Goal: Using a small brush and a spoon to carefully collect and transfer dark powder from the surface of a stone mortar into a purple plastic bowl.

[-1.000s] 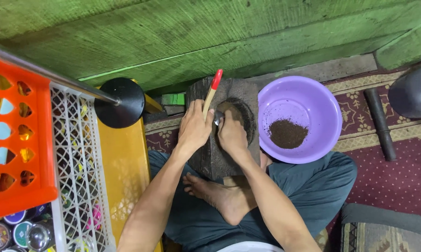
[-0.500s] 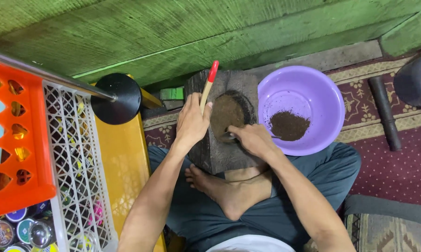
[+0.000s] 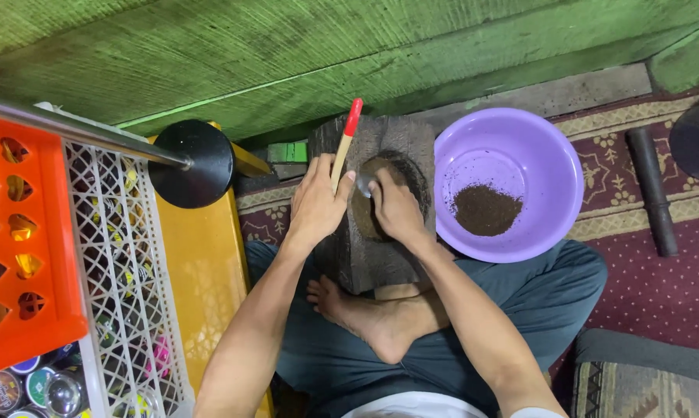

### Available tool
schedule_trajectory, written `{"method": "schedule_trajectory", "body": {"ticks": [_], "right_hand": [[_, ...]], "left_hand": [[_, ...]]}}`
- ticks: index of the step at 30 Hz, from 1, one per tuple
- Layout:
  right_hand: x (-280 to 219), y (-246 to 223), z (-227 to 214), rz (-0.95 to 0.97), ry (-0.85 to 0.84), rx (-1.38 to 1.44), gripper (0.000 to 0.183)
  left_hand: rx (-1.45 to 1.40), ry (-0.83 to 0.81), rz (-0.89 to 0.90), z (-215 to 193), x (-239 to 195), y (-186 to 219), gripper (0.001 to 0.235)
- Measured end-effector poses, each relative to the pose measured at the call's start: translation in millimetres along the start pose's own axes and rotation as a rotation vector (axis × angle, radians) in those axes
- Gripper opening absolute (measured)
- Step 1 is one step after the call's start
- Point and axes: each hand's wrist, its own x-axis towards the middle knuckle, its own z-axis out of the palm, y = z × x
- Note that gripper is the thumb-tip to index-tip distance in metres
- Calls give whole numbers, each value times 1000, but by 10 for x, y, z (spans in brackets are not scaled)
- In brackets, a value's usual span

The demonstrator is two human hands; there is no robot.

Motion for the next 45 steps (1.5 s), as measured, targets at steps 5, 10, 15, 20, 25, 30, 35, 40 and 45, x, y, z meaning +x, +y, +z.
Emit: {"method": "schedule_trajectory", "body": {"ticks": [5, 10, 15, 20, 25, 30, 35, 40, 45], "right_hand": [[-301, 101, -141, -289, -39, -292, 21], [-180, 208, -200, -311, 51, -326, 20], [135, 84, -212, -94, 227, -236, 24], [103, 75, 19, -27, 165, -229, 28], [63, 59, 111, -37, 176, -200, 33], [-154, 85, 151, -141, 127, -280, 34], [-289, 139, 104, -211, 81, -345, 29], [-70, 122, 163, 11, 161, -135, 31], [107, 165, 351, 200, 123, -96, 35]], "left_hand": [[14, -13, -21, -7, 10, 17, 39], [12, -23, -37, -29, 12, 8, 40], [17, -25, -31, -25, 20, -14, 43], [5, -18, -33, -18, 14, 1, 42], [19, -4, -21, -8, 18, -17, 41], [17, -9, -6, -50, -16, 3, 40], [20, 2, 7, -51, -22, -1, 38], [31, 13, 5, -44, -30, 5, 39], [52, 20, 43, -32, -48, -22, 39]]}}
